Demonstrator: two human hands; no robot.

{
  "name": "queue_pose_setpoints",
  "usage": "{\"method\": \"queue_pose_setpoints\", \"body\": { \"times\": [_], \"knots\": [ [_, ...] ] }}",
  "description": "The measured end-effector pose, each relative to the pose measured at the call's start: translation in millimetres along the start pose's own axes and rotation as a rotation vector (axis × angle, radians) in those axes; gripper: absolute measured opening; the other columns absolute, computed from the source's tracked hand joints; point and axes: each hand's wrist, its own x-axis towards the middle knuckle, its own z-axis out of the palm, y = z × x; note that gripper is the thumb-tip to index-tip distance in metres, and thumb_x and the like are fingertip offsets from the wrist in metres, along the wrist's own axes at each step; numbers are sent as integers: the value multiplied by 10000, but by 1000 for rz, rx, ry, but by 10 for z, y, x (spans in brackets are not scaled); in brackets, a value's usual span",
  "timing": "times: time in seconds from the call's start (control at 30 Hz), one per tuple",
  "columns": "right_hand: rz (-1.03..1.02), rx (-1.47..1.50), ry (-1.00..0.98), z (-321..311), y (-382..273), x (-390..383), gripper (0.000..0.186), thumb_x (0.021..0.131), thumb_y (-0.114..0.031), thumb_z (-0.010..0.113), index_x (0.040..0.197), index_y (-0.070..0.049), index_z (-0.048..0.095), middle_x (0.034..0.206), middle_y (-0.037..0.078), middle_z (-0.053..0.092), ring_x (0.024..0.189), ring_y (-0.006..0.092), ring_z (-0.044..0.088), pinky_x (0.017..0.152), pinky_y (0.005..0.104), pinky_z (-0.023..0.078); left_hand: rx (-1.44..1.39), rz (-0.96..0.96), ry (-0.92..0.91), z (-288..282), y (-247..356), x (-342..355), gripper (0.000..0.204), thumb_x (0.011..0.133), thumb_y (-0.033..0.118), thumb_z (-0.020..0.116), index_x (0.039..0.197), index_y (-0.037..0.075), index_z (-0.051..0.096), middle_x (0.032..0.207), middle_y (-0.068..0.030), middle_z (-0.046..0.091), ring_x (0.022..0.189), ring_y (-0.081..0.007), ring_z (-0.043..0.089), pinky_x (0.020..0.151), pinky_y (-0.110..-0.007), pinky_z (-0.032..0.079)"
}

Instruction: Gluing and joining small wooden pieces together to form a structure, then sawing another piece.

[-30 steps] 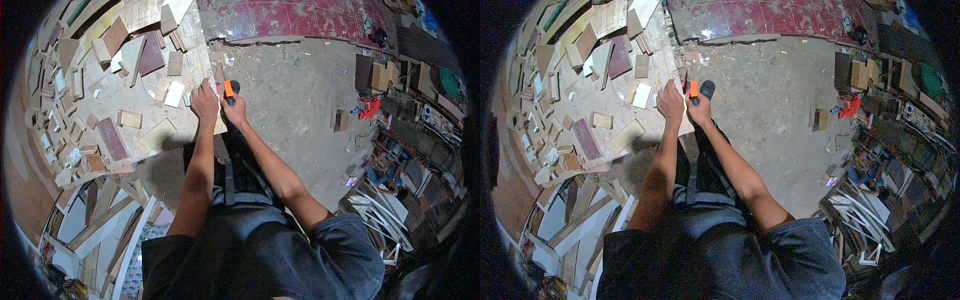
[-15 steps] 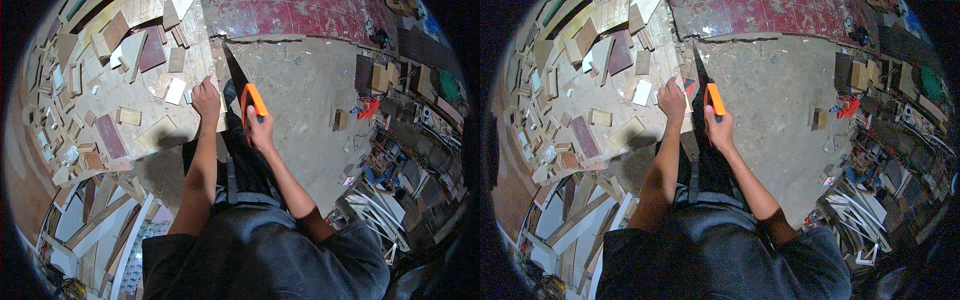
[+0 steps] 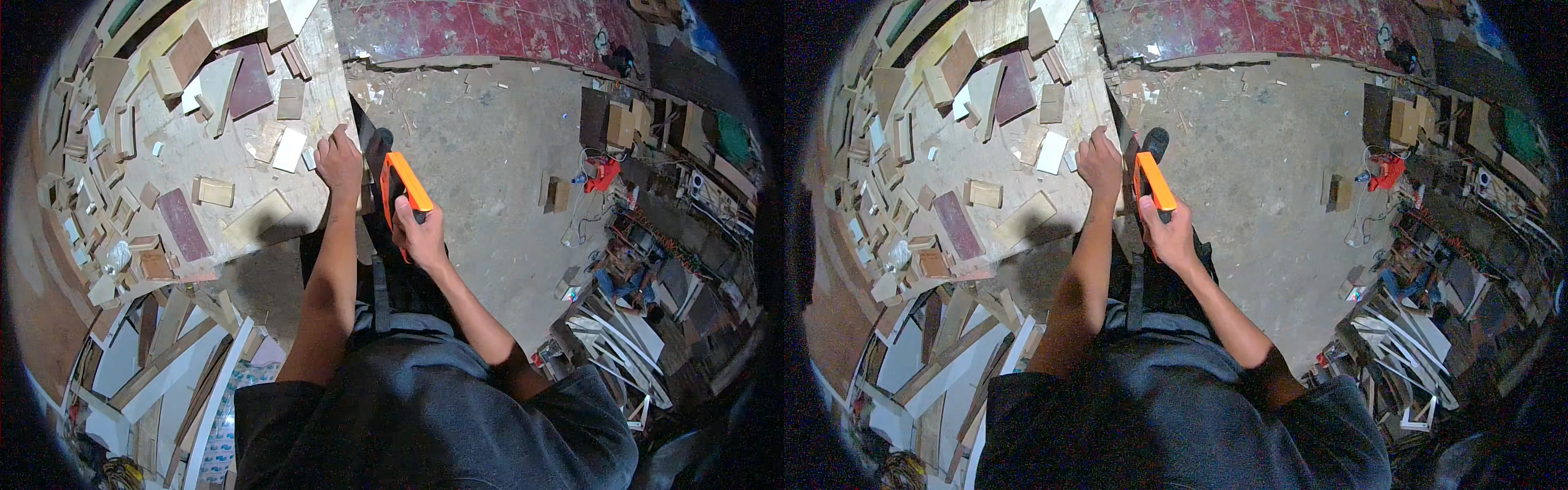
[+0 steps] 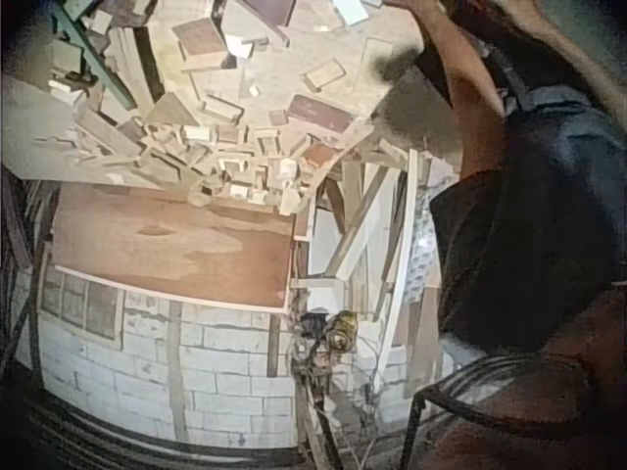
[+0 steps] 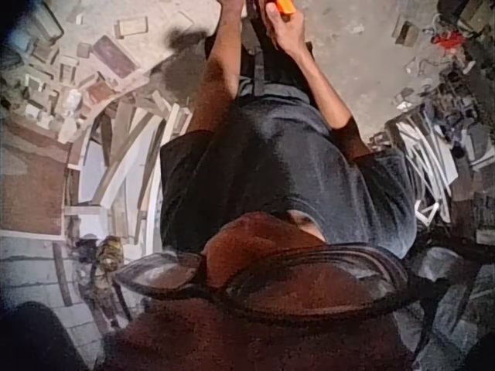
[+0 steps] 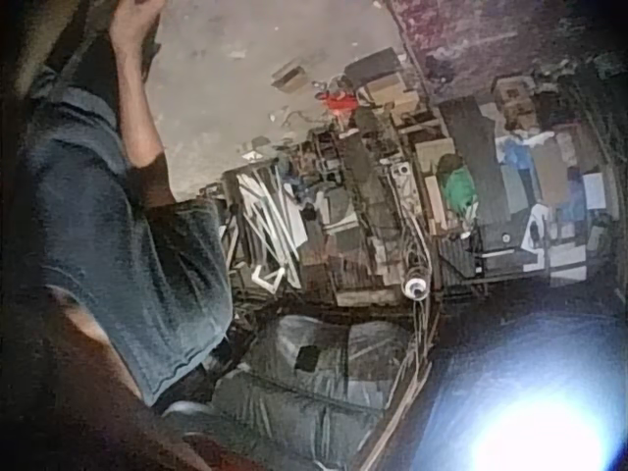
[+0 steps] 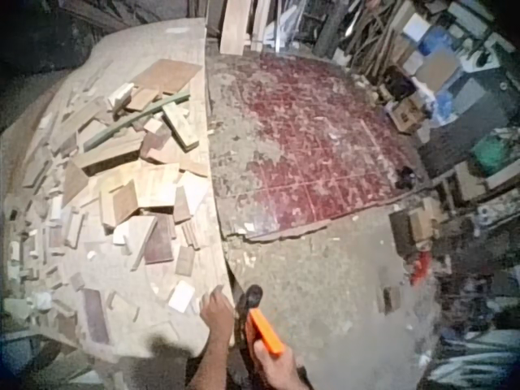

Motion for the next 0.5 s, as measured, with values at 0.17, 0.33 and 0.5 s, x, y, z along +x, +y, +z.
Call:
{"method": "queue_pose_setpoints", "body": {
  "times": [0.17, 0.33, 0.5],
  "knots": [
    [102, -92, -53, 26, -127, -36, 316, 992, -316, 616, 977, 0, 601, 729, -13, 577, 627, 76, 525, 575, 268, 444, 56, 12, -3, 6, -32, -5, 237, 850, 110, 651, 1083, 142, 628, 779, -47, 627, 786, -242, 582, 675, -379, 435],
    [-135, -186, -14, 169, -153, -5, 325, 995, -335, 612, 856, -49, 545, 596, -35, 484, 447, 59, 445, 408, 239, 338, 39, 2, 4, 42, -49, -11, 186, 899, 122, 614, 1081, 154, 637, 768, -65, 632, 756, -266, 599, 662, -413, 445],
    [-151, -263, 12, 263, -285, 61, 322, 985, -336, 630, 918, -24, 583, 610, -39, 489, 470, 45, 431, 421, 245, 327, 63, 11, 2, 74, -58, -29, 220, 867, 127, 644, 1082, 171, 632, 767, -36, 627, 759, -236, 592, 664, -384, 445]
  ]
}}
